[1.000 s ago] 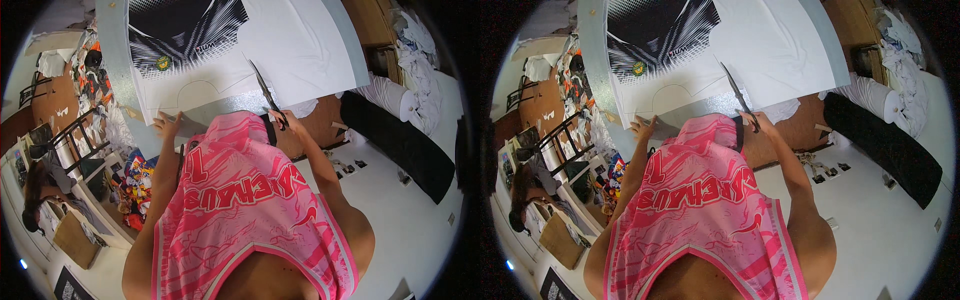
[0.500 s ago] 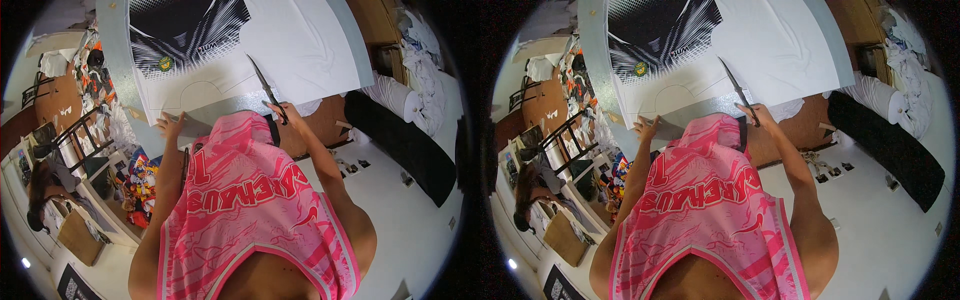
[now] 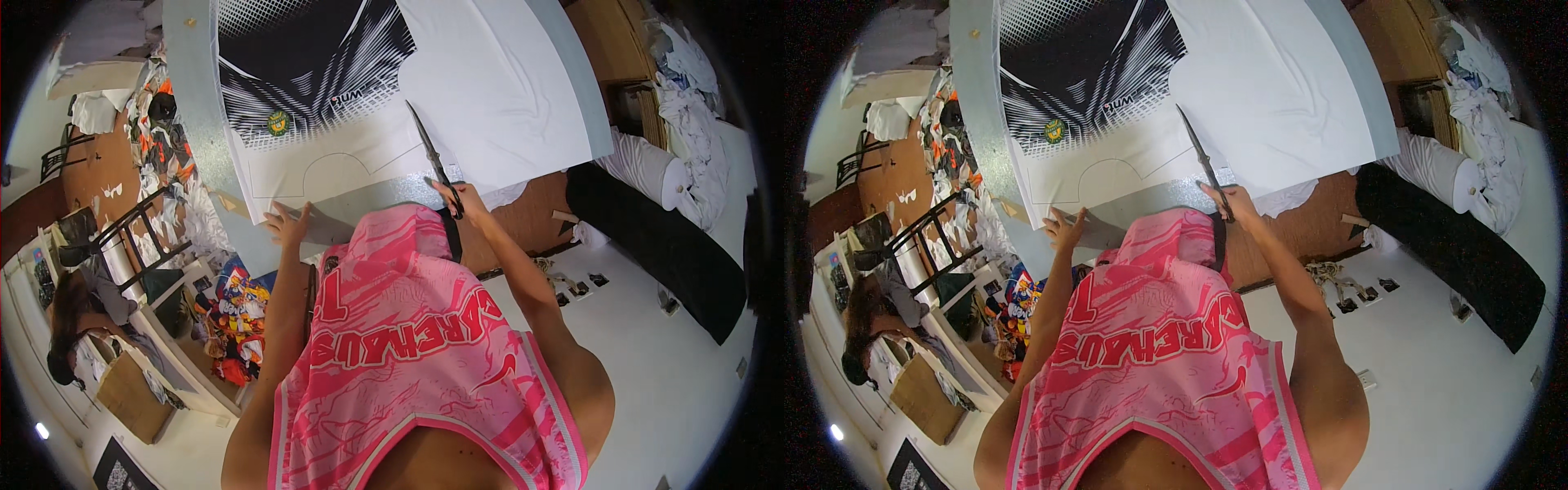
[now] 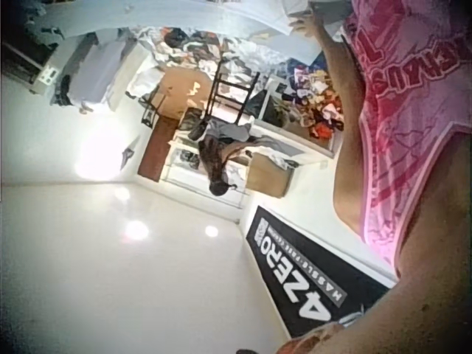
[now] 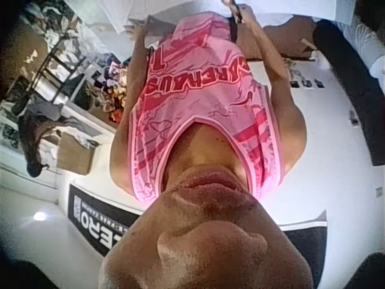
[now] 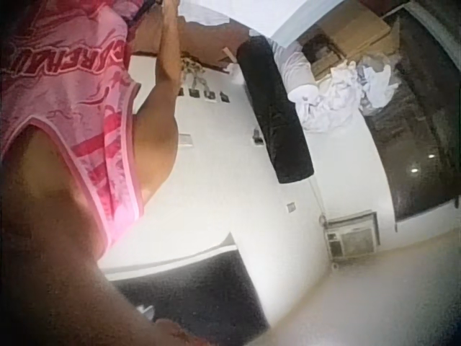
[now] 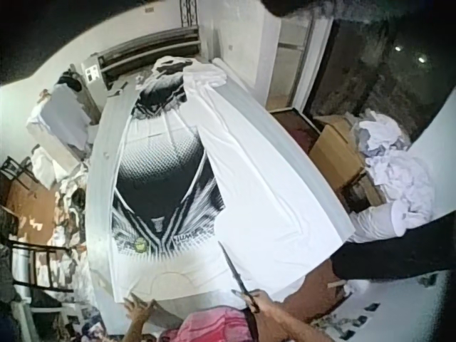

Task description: Cutting out a printed pattern from a large fabric sheet using scissors.

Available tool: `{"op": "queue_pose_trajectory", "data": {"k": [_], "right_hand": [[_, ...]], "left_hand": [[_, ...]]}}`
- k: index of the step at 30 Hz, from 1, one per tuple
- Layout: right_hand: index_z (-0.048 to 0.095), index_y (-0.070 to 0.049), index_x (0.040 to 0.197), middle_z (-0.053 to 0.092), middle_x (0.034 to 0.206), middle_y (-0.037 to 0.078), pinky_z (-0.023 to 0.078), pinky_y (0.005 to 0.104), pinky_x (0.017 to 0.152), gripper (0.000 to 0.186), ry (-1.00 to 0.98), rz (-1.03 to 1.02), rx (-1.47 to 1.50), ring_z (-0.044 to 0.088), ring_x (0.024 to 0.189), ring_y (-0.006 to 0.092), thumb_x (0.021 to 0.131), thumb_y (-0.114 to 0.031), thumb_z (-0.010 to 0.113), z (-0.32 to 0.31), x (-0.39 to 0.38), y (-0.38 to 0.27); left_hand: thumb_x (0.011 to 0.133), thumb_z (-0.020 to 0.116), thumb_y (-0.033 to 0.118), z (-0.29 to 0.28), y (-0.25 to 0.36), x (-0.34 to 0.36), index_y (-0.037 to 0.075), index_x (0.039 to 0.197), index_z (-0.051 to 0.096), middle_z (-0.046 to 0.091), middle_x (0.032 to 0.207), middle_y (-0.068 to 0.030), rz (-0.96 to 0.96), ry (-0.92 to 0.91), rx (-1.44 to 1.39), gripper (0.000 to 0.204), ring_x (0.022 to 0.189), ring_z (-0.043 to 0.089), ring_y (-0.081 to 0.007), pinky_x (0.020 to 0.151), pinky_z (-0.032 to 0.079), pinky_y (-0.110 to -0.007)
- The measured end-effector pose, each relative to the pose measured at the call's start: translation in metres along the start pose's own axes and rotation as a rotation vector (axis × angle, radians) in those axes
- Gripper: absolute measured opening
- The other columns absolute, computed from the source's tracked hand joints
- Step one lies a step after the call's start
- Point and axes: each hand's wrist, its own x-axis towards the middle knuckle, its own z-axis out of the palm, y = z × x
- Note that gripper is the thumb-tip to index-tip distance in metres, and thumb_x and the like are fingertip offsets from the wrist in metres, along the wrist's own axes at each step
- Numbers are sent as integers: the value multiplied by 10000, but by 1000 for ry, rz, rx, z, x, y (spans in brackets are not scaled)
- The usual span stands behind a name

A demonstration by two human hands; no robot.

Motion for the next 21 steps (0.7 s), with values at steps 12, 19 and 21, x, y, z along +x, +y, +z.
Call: {"op": "queue_pose_trajectory", "data": {"k": [12,19,21], "right_hand": [[516,-154,594,503,525,-14,370,241,430,528,37,12,98,477,436,84,781,-548,813,26,3,-27],[484,-163,567,488,503,-13,367,237,415,545,51,28,138,466,411,90,776,-533,825,34,11,-36],[504,-149,584,494,504,-5,383,238,425,536,44,52,165,478,416,97,792,-538,807,39,11,-35]], "left_hand": [[725,556,882,3,2,-3,300,1612,12,-76,1655,-226,2,19,-27,1192,1505,-53,-490,1122,79,-734],[727,570,874,4,1,-3,311,1610,-1,-93,1653,-226,20,7,-58,1192,1501,-61,-498,1116,73,-741],[729,569,873,6,0,-3,313,1609,-4,-96,1653,-225,27,13,-61,1190,1501,-62,-500,1114,72,-744]]}}
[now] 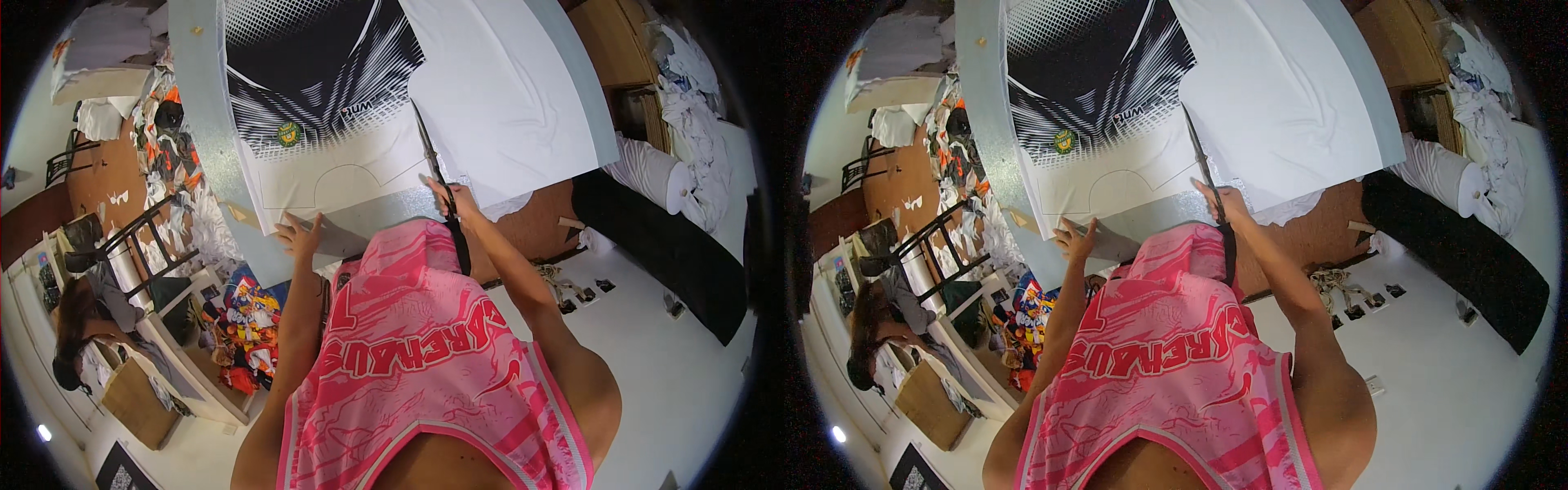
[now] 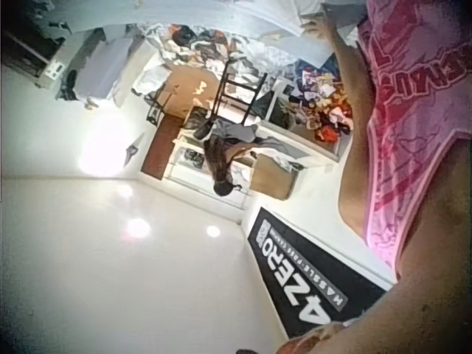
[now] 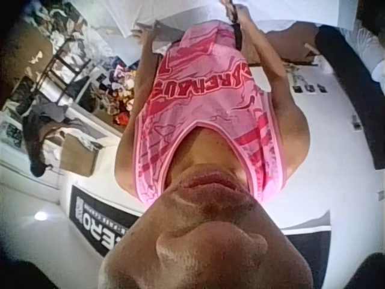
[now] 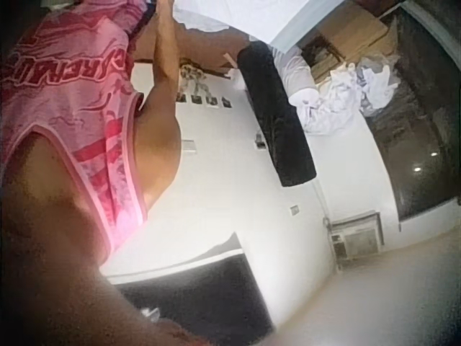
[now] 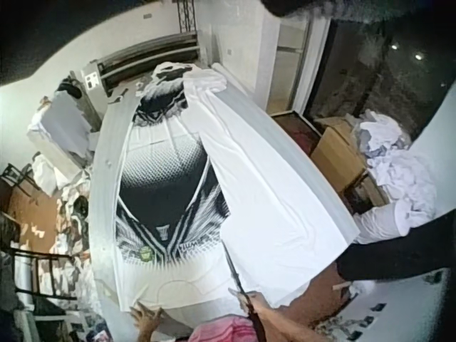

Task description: Cutting out a printed pattern from a large fabric sheet using scissors.

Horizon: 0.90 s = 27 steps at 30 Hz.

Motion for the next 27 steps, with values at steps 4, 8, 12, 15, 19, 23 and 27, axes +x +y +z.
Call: {"op": "queue_pose_trajectory", "data": {"k": [4,8,12,15,19,23,27], "right_hand": [[512,-144,601,500,509,0,395,242,427,522,16,-5,54,483,411,104,796,-526,810,12,4,-1],[493,-154,575,485,502,-6,383,250,423,532,15,-20,144,466,408,106,779,-507,834,22,7,-4],[533,-138,643,509,564,-8,396,256,434,489,-15,-52,206,488,447,106,782,-496,835,30,7,-8],[562,-123,694,526,610,-10,410,259,447,467,-7,-54,223,505,477,105,791,-494,828,31,6,-10],[566,-118,713,527,635,-15,419,261,466,465,32,-20,238,508,501,104,800,-498,820,43,7,-10],[542,-129,693,511,621,-17,417,263,464,484,55,-17,315,499,490,109,792,-510,823,62,14,-13],[508,-141,652,489,591,-14,407,269,443,523,85,-44,382,486,463,119,765,-531,838,76,22,-16]], "left_hand": [[740,563,868,2,0,1,312,1609,-10,-102,1651,-229,0,-2,4,1180,1496,-72,-510,1105,79,-754],[748,557,865,4,0,0,310,1608,-16,-108,1649,-233,13,-1,-2,1174,1493,-76,-517,1095,97,-765],[768,545,852,7,2,-4,298,1611,-4,-116,1646,-240,37,14,-20,1148,1492,-81,-521,1102,94,-754],[774,547,846,12,7,-8,283,1612,-7,-122,1642,-252,77,50,-68,1151,1475,-90,-555,1100,95,-756],[748,535,880,17,4,-5,278,1607,-49,-150,1631,-265,90,51,-61,1201,1454,-115,-585,1085,97,-773],[741,521,893,23,2,-3,275,1603,-73,-172,1624,-270,63,62,-55,1216,1450,-153,-578,1087,61,-772],[745,493,903,28,4,-3,253,1602,-87,-221,1615,-260,56,27,-48,1222,1448,-191,-565,1088,30,-772]]}}
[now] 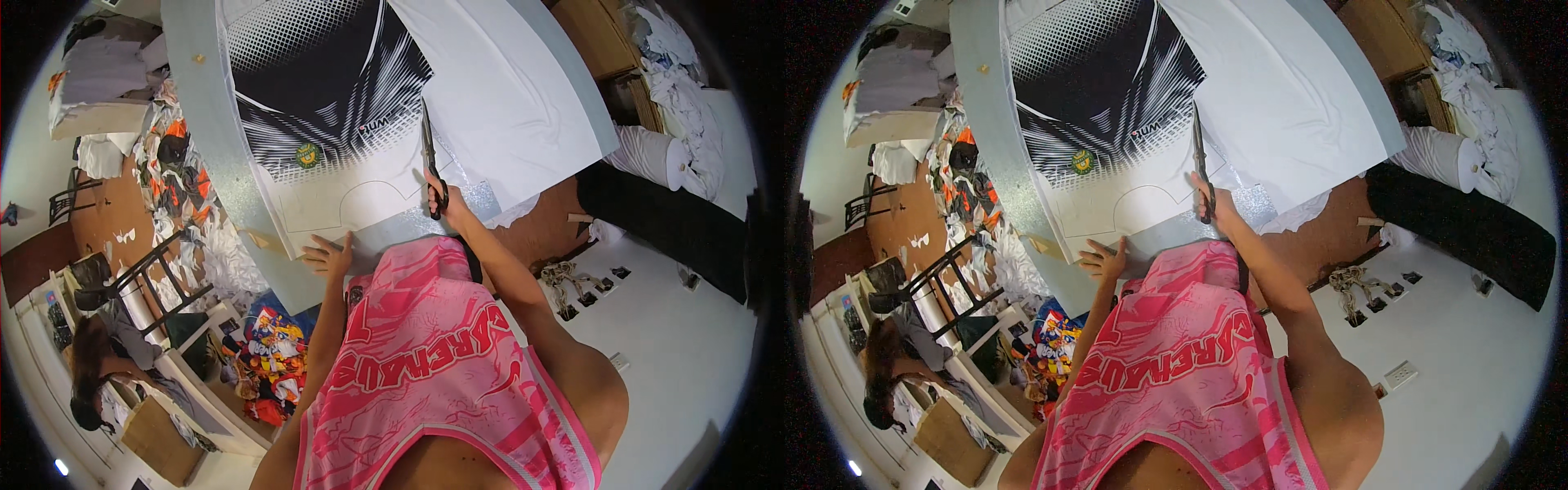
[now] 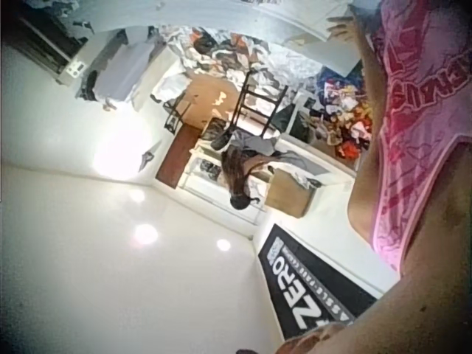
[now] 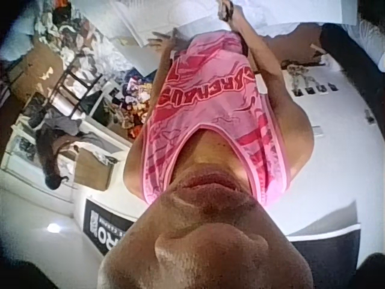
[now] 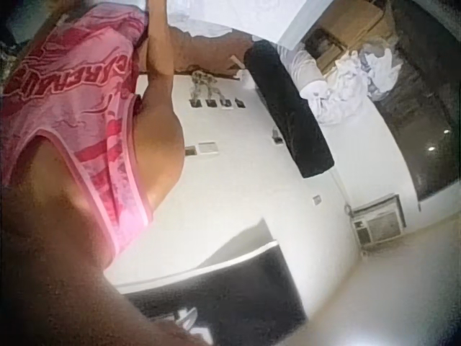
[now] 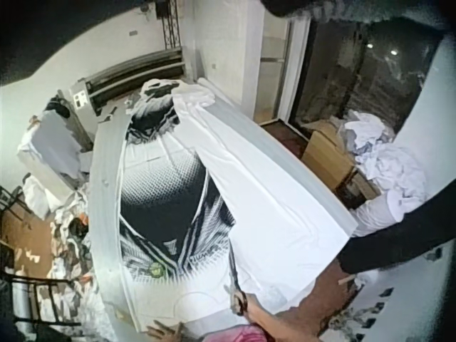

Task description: Cutting out a printed pattern from a large fabric sheet using scissors.

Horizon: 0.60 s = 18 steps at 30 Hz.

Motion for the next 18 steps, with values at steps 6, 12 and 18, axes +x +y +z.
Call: {"op": "queue_pose_trajectory", "data": {"k": [6,12,18], "right_hand": [[512,-140,656,490,593,-13,416,270,457,535,22,-19,53,490,467,125,757,-556,834,28,4,12],[500,-152,681,475,609,-18,411,278,500,514,29,-11,98,489,503,130,809,-561,784,42,13,14],[530,-134,657,526,599,-2,434,269,461,519,66,-21,153,524,477,130,772,-546,824,60,20,18]], "left_hand": [[739,478,915,0,0,3,246,1596,-115,-251,1604,-261,-14,-36,20,1238,1436,-217,-571,1083,8,-775],[737,478,916,4,-6,2,238,1597,-109,-245,1605,-264,10,0,7,1242,1432,-199,-589,1069,20,-791],[733,476,919,15,-8,9,241,1598,-102,-238,1605,-271,28,22,92,1242,1434,-172,-600,1038,50,-820]]}}
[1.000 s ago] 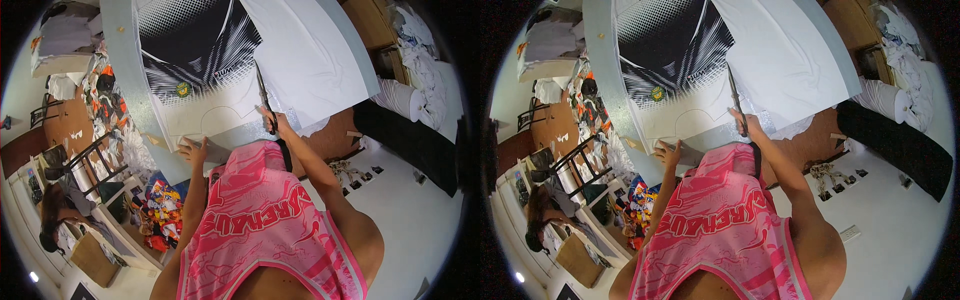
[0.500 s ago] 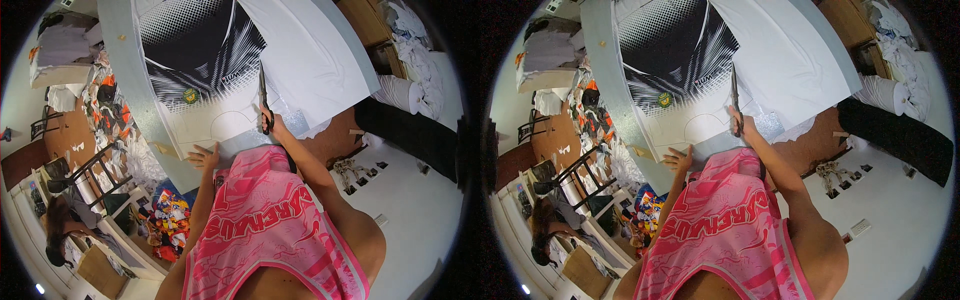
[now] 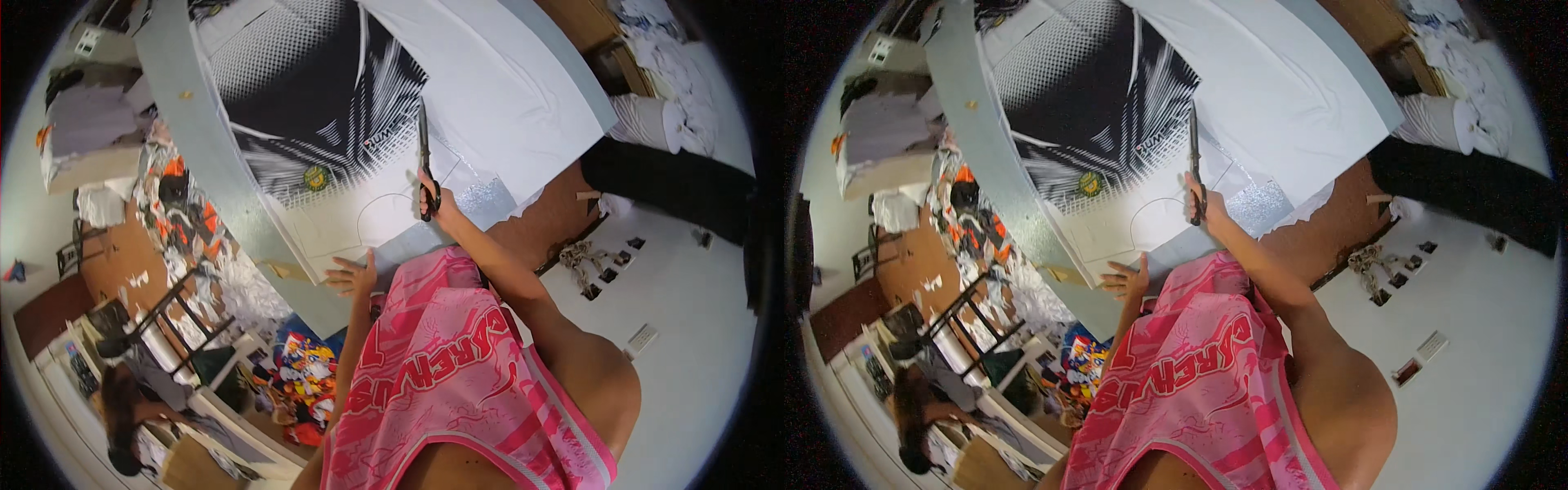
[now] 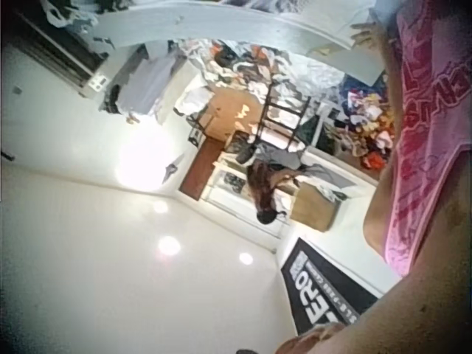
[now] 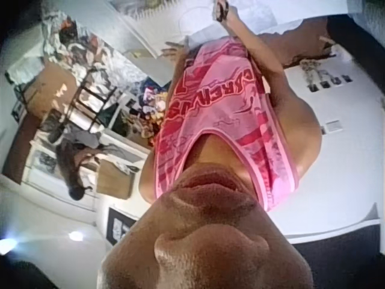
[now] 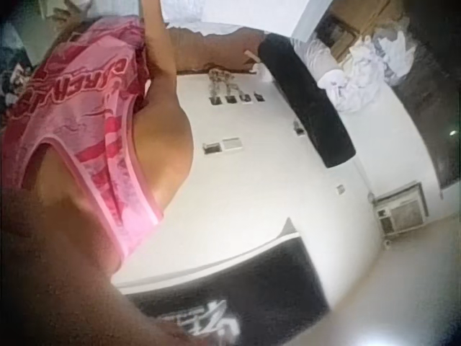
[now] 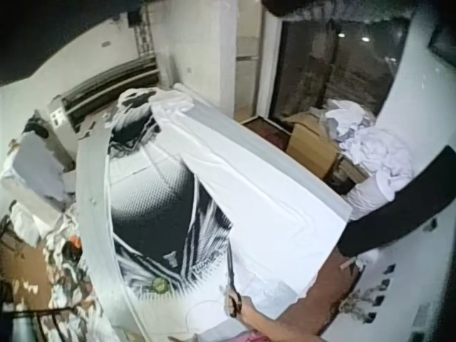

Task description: Cutting out a printed pattern from a large fabric sheet using scissors.

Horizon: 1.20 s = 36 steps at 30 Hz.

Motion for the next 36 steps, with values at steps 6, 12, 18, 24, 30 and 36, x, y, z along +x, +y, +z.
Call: {"op": "queue_pose_trajectory", "data": {"k": [6,12,18,24,30,36], "right_hand": [[499,-152,676,486,615,-16,423,276,507,527,21,-29,87,496,515,126,790,-571,798,26,1,-1],[517,-120,643,509,592,9,418,284,427,543,79,-77,240,488,443,133,750,-535,850,56,7,4],[516,-114,659,511,604,12,433,290,453,555,128,-79,300,497,465,137,755,-556,837,88,19,11],[532,-116,699,517,635,12,468,298,507,544,129,-111,341,519,508,143,778,-579,806,110,27,13],[510,-92,648,503,587,26,429,314,422,570,194,-153,417,500,439,162,772,-550,827,125,38,7],[497,-100,645,502,588,30,434,323,424,565,174,-145,469,506,442,167,793,-548,808,130,42,8]], "left_hand": [[722,458,936,3,-3,0,241,1594,-112,-236,1602,-280,-30,54,3,1252,1433,-149,-610,1026,91,-828],[710,446,950,-2,-2,0,242,1583,-154,-253,1592,-290,-48,-22,19,1273,1433,-151,-609,1023,107,-830],[696,413,971,-8,-1,4,245,1564,-210,-291,1574,-293,-90,-123,23,1292,1421,-190,-612,1020,126,-833],[692,396,980,-11,-1,5,245,1559,-223,-314,1565,-289,-87,-162,71,1293,1416,-198,-616,1023,123,-832],[692,389,982,-7,-5,3,245,1556,-229,-328,1556,-293,-91,-139,21,1293,1415,-193,-619,1030,119,-827],[680,381,991,-14,-5,1,250,1544,-257,-362,1545,-272,-81,-184,53,1305,1421,-213,-595,1041,102,-817]]}}
